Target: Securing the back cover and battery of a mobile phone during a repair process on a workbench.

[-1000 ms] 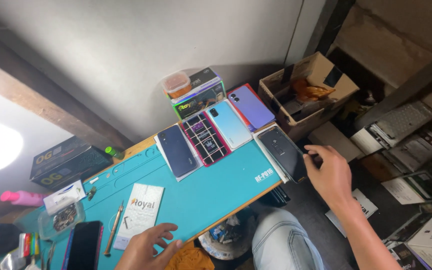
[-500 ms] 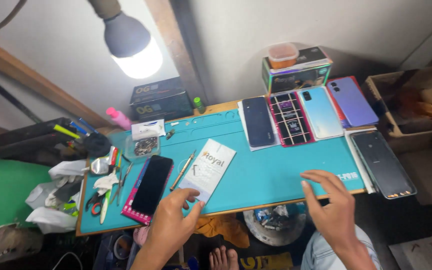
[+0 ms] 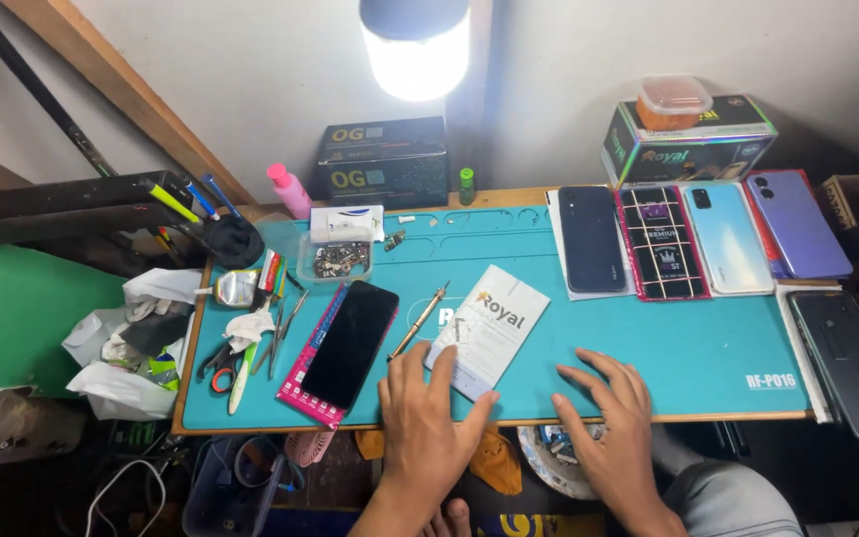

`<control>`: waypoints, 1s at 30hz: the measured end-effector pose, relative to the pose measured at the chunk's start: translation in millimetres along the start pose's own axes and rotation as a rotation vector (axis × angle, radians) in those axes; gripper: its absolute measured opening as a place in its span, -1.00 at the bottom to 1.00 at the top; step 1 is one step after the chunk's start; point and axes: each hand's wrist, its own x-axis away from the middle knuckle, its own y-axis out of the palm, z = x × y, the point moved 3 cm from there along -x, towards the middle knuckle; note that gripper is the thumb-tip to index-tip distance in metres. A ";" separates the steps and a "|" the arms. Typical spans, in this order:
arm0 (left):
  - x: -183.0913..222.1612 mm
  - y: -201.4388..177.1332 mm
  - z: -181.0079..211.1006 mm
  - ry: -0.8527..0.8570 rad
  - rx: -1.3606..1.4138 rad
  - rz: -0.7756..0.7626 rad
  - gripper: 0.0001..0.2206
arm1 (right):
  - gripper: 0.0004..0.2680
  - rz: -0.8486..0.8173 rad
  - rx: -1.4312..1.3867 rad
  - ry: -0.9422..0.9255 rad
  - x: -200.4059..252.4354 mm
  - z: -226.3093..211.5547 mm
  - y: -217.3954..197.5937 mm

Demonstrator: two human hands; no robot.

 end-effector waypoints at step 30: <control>-6.4 -28.8 27.2 -0.298 1.199 -0.356 -0.41 | -0.45 0.063 -0.480 -0.365 -48.2 -74.4 -15.0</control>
